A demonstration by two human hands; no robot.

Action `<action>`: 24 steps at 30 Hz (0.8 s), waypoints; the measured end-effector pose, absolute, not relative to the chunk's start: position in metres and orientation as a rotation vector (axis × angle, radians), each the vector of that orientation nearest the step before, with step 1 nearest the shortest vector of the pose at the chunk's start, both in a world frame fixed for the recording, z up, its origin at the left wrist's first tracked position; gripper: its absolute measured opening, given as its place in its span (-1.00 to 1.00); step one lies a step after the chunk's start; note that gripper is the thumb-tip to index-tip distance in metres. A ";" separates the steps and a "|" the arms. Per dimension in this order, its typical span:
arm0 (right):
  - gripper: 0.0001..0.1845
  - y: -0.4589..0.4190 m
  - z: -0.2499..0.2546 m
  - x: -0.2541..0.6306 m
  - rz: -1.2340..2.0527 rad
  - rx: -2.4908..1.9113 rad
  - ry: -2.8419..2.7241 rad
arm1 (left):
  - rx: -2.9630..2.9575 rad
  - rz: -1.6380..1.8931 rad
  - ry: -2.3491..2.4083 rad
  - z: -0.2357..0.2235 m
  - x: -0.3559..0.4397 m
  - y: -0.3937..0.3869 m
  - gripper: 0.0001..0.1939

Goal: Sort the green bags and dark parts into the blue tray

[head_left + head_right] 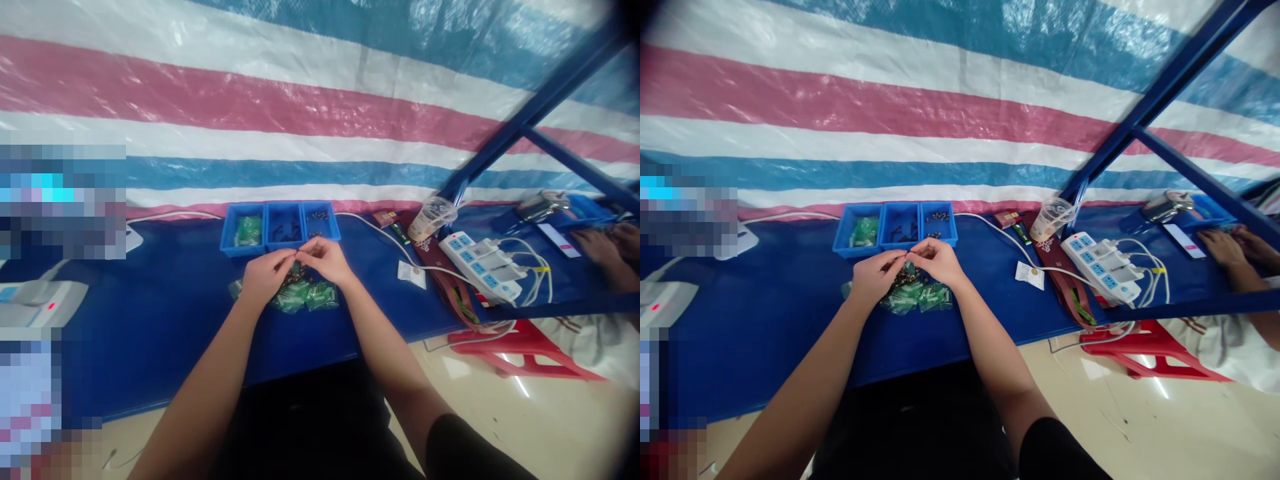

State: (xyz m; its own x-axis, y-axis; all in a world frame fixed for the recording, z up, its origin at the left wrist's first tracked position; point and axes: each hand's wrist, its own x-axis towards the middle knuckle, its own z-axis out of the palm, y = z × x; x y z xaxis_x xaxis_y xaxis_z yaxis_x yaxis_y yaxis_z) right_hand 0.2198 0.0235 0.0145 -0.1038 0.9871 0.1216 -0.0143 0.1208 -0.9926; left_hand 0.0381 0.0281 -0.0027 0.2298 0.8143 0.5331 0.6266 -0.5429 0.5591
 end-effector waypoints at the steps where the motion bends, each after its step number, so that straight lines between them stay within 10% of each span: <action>1: -0.61 0.023 0.014 0.220 1.198 -1.054 -1.342 | 2.273 1.212 1.362 -0.003 0.038 0.028 -0.73; 24: -0.67 0.017 0.012 0.214 1.111 -0.945 -1.409 | 2.160 1.140 1.323 -0.003 0.035 0.028 -0.68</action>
